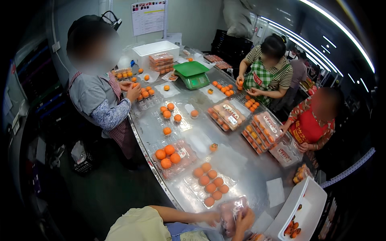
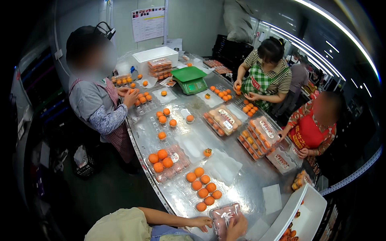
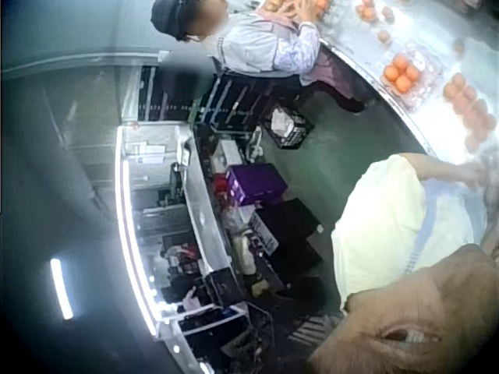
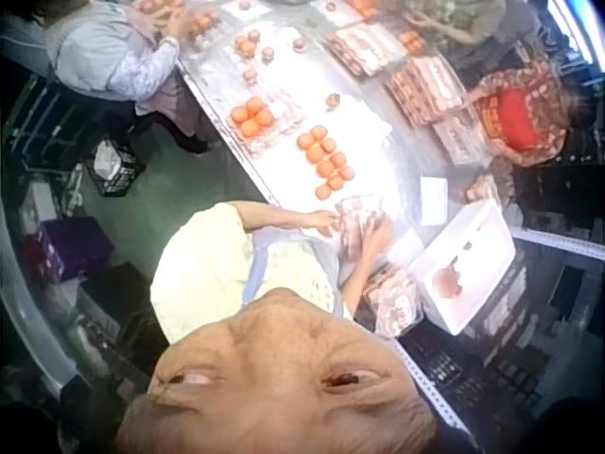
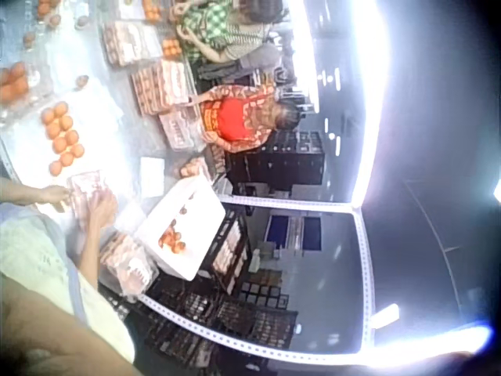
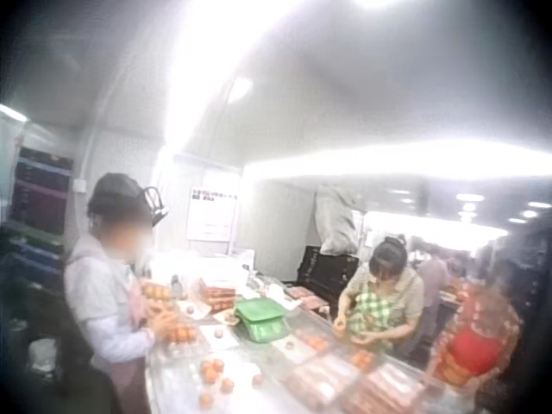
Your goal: The person sorts and packs persimmons into plastic containers by hand, then places the containers into a crate.
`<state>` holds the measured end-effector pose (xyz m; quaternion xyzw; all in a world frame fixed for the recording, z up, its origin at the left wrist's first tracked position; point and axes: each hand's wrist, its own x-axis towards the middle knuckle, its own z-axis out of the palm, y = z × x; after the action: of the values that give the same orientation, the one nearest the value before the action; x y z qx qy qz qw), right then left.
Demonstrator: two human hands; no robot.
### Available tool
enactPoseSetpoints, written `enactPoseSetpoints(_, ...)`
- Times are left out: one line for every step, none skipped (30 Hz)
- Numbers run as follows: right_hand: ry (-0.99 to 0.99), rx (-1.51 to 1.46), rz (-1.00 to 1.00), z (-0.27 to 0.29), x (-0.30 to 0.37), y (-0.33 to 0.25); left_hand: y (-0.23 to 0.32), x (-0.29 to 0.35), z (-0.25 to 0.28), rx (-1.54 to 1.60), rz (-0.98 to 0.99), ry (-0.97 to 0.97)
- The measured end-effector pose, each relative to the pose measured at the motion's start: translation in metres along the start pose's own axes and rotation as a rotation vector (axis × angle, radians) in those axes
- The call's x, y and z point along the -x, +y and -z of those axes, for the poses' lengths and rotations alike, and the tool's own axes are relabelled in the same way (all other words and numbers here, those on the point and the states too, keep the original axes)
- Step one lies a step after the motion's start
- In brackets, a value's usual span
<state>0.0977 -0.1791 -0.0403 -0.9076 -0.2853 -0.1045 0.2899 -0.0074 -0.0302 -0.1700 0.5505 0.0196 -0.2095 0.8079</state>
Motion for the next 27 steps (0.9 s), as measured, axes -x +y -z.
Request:
enactPoseSetpoints(0.189,0.222,0.024,-0.002,-0.004,0.021,0.016,0.005,-0.009,0.029,0.02,-0.006)
enactPoseSetpoints(0.382,0.442,0.047,-0.005,-0.005,0.043,0.034,0.012,-0.016,0.004,-0.017,-0.043)
enactPoseSetpoints(0.379,0.44,0.059,-0.007,-0.006,0.063,0.048,0.018,-0.022,-0.007,-0.038,-0.055)
enactPoseSetpoints(0.095,0.318,-0.166,-0.009,-0.005,0.084,0.061,0.022,-0.028,-0.019,-0.06,-0.071)
enactPoseSetpoints(-0.187,0.192,-0.386,-0.011,-0.003,0.1,0.072,0.022,-0.032,-0.01,0.048,-0.045)
enactPoseSetpoints(-0.181,0.197,-0.38,-0.013,0.003,0.115,0.083,0.019,-0.036,-0.003,0.157,-0.026)
enactPoseSetpoints(-0.216,0.186,-0.399,-0.015,0.01,0.131,0.091,0.016,-0.041,0.008,0.204,-0.031)
enactPoseSetpoints(-0.259,0.168,-0.416,-0.017,0.012,0.136,0.098,0.012,-0.044,-0.01,0.207,-0.028)
enactPoseSetpoints(-0.26,0.169,-0.41,-0.018,0.015,0.142,0.104,0.008,-0.048,-0.032,0.19,-0.031)
enactPoseSetpoints(-0.264,0.189,-0.433,-0.017,0.021,0.135,0.109,0.004,-0.05,-0.063,0.168,-0.026)
enactPoseSetpoints(-0.27,0.21,-0.457,-0.015,0.031,0.124,0.114,-0.001,-0.051,-0.112,0.138,-0.017)
enactPoseSetpoints(-0.27,0.234,-0.488,-0.009,0.042,0.115,0.12,-0.003,-0.053,-0.157,0.11,-0.012)
enactPoseSetpoints(-0.272,0.255,-0.517,-0.006,0.052,0.107,0.126,-0.007,-0.055,-0.232,0.08,0.003)
enactPoseSetpoints(-0.273,0.276,-0.546,-0.006,0.057,0.104,0.13,-0.007,-0.054,-0.283,0.063,0.023)
enactPoseSetpoints(-0.267,0.279,-0.558,-0.007,0.065,0.111,0.137,-0.01,-0.056,-0.353,0.042,0.031)
enactPoseSetpoints(-0.189,0.267,-0.496,-0.013,0.08,0.126,0.141,-0.013,-0.057,-0.432,0.027,0.041)
enactPoseSetpoints(-0.112,0.256,-0.434,-0.02,0.096,0.141,0.145,-0.017,-0.057,-0.509,0.013,0.049)
enactPoseSetpoints(-0.043,0.236,-0.364,-0.031,0.112,0.157,0.148,-0.019,-0.057,-0.596,0.014,0.07)
enactPoseSetpoints(0.032,0.221,-0.299,-0.037,0.123,0.167,0.15,-0.021,-0.055,-0.668,0.011,0.081)
enactPoseSetpoints(0.11,0.214,-0.236,-0.04,0.134,0.177,0.151,-0.026,-0.055,-0.736,0.006,0.077)
enactPoseSetpoints(0.145,0.192,-0.215,-0.045,0.141,0.173,0.152,-0.03,-0.054,-0.809,0.004,0.084)
enactPoseSetpoints(0.137,0.152,-0.229,-0.048,0.142,0.159,0.152,-0.034,-0.052,-0.871,0.004,0.086)
enactPoseSetpoints(0.111,0.096,-0.26,-0.05,0.143,0.144,0.152,-0.038,-0.051,-0.926,0.005,0.081)
enactPoseSetpoints(0.061,0.018,-0.318,-0.05,0.143,0.124,0.151,-0.041,-0.05,-0.976,0.01,0.08)
enactPoseSetpoints(0.0,-0.087,-0.398,-0.049,0.139,0.102,0.148,-0.045,-0.049,-1.024,0.01,0.078)
enactPoseSetpoints(-0.076,-0.215,-0.487,-0.047,0.135,0.08,0.138,-0.053,-0.046,-1.03,0.011,0.069)
enactPoseSetpoints(-0.139,-0.358,-0.602,-0.043,0.128,0.059,0.13,-0.063,-0.046,-1.125,-0.047,0.038)
